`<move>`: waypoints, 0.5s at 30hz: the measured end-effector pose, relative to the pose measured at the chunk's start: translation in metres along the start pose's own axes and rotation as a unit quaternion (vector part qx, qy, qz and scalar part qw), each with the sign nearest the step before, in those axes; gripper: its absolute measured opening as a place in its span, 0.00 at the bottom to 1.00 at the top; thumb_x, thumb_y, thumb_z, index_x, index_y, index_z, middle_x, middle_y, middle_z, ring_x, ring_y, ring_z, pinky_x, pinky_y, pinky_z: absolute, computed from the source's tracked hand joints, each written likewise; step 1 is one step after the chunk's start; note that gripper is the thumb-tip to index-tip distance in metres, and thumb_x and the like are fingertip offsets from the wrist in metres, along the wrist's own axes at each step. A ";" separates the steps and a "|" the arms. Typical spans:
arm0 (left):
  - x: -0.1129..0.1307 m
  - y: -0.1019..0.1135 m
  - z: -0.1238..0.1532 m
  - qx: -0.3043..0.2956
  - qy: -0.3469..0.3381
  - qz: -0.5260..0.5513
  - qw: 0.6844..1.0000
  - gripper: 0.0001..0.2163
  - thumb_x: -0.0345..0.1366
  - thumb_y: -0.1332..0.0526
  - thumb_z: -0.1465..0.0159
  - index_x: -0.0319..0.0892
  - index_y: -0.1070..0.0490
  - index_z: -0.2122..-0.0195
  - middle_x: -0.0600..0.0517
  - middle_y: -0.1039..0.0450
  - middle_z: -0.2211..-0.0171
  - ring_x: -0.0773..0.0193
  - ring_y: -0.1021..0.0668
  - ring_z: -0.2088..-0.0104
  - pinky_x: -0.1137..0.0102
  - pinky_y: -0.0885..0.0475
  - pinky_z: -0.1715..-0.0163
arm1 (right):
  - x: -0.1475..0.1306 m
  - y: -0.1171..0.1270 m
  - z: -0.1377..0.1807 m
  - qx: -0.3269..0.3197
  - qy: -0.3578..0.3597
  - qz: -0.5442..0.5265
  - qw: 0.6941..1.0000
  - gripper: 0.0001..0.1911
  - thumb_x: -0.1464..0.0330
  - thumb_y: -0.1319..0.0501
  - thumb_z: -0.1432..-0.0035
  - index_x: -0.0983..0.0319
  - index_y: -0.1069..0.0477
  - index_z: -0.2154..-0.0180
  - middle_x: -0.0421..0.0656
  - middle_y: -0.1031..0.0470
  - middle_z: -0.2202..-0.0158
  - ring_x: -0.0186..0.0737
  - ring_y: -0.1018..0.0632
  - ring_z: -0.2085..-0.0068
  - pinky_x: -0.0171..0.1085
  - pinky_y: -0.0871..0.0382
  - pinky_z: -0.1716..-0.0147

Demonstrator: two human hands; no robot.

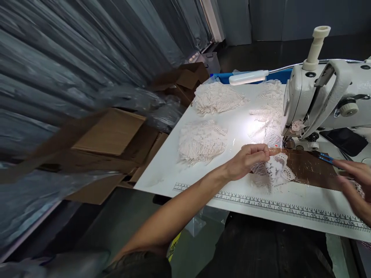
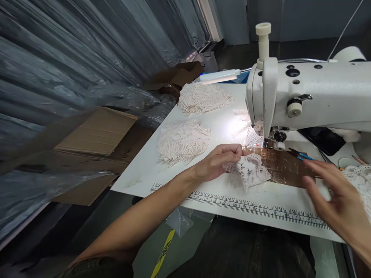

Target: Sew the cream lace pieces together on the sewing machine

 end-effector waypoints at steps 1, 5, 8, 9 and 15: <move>0.001 -0.003 0.002 -0.005 0.015 0.050 0.999 0.12 0.39 0.37 0.44 0.41 0.38 0.79 0.57 0.39 0.80 0.72 0.33 0.77 0.71 0.29 0.68 | -0.009 -0.013 -0.008 -0.050 0.018 -0.020 0.998 0.23 0.55 0.42 0.36 0.53 0.34 0.41 0.48 0.29 0.46 0.50 0.26 0.48 0.51 0.27 0.50; 0.001 -0.008 0.010 -0.002 0.067 0.196 0.978 0.13 0.38 0.34 0.49 0.40 0.38 0.80 0.56 0.39 0.79 0.73 0.34 0.78 0.76 0.35 0.77 | -0.036 -0.055 -0.032 -0.211 0.031 -0.128 0.968 0.39 0.53 0.36 0.43 0.56 0.45 0.34 0.48 0.37 0.38 0.53 0.32 0.41 0.53 0.35 0.41; -0.002 0.005 0.015 0.064 0.069 0.217 0.972 0.13 0.39 0.34 0.50 0.40 0.39 0.78 0.57 0.39 0.79 0.73 0.34 0.78 0.76 0.36 0.78 | -0.035 -0.077 -0.044 -0.326 -0.045 -0.244 0.912 0.37 0.53 0.37 0.44 0.61 0.40 0.37 0.49 0.27 0.48 0.47 0.24 0.50 0.46 0.27 0.48; -0.004 0.012 0.017 0.095 0.066 0.194 0.974 0.13 0.39 0.34 0.49 0.40 0.38 0.77 0.57 0.38 0.78 0.73 0.34 0.77 0.76 0.36 0.77 | -0.030 -0.081 -0.049 -0.340 -0.085 -0.271 0.897 0.35 0.53 0.37 0.44 0.62 0.37 0.40 0.48 0.25 0.54 0.44 0.22 0.56 0.43 0.24 0.55; -0.024 0.045 0.027 0.186 0.044 -0.091 0.977 0.12 0.34 0.35 0.45 0.41 0.34 0.60 0.49 0.27 0.59 0.64 0.24 0.60 0.68 0.28 0.59 | 0.006 -0.085 -0.081 -0.220 -0.269 -0.225 0.910 0.22 0.60 0.32 0.54 0.62 0.27 0.57 0.43 0.24 0.70 0.39 0.23 0.68 0.32 0.29 0.75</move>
Point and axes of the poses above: each hand's wrist, its own z-axis away from the middle knuckle, its own y-axis out of the back of the hand, x = y × z, the point moved 4 cm from there along -z, towards the middle knuckle
